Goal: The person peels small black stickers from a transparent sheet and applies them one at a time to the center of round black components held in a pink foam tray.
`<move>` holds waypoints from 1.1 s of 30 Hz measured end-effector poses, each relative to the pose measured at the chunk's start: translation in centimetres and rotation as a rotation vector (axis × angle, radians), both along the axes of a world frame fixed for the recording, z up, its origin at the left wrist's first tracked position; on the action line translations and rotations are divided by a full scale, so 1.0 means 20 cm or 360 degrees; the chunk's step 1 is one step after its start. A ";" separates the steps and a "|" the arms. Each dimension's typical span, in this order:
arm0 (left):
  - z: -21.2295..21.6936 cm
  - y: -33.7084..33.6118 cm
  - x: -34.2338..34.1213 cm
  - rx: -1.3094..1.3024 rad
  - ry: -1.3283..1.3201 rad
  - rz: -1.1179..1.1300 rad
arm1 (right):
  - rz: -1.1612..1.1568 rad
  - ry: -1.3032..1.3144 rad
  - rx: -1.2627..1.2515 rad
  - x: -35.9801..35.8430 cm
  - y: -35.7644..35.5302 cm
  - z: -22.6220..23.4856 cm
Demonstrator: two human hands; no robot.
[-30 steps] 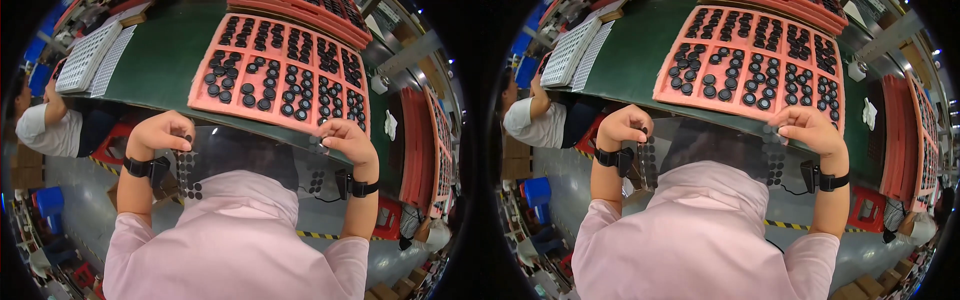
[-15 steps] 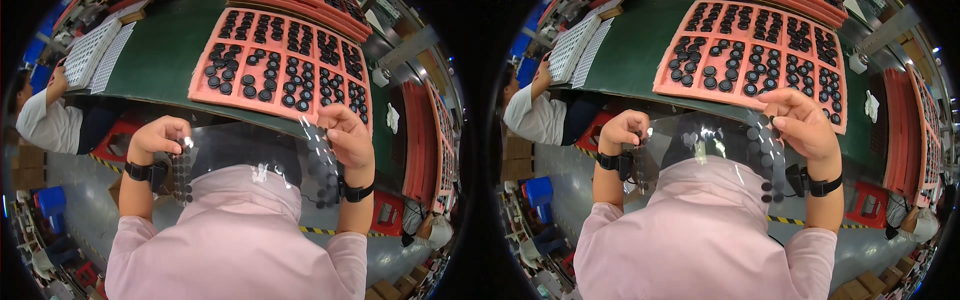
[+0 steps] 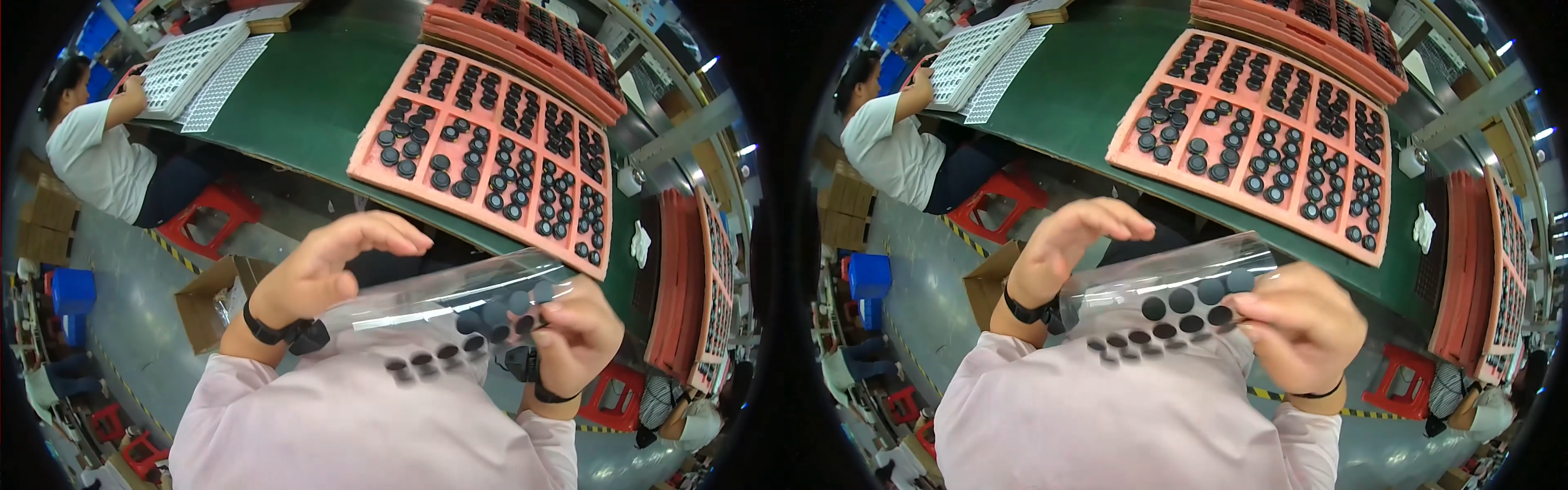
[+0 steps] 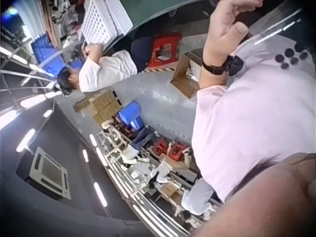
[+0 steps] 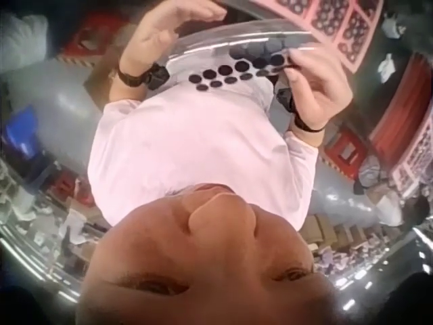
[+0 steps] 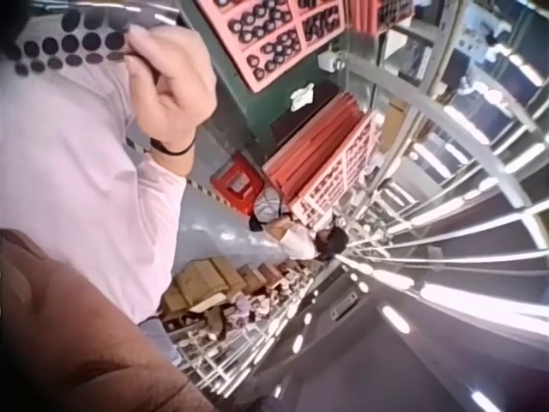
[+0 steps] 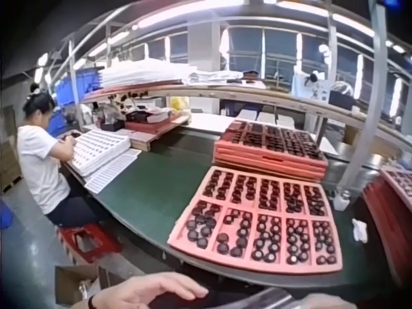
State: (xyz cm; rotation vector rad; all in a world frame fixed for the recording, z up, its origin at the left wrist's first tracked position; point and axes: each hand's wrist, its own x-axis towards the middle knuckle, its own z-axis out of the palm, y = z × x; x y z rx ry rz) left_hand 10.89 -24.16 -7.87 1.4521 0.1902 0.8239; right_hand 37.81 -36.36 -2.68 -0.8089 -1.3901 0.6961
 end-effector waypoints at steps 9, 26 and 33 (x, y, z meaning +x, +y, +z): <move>0.03 0.01 0.05 -0.0516 -0.0169 0.0031 | -0.0239 -0.0663 0.0277 -0.02 0.07 -0.11; -0.18 0.28 0.20 0.0066 0.0438 0.0246 | -0.0278 -0.0433 -0.0310 0.12 0.38 -0.36; -0.13 0.31 0.27 0.0373 0.0625 0.0848 | 0.0028 -0.0452 -0.0610 0.13 0.46 -0.43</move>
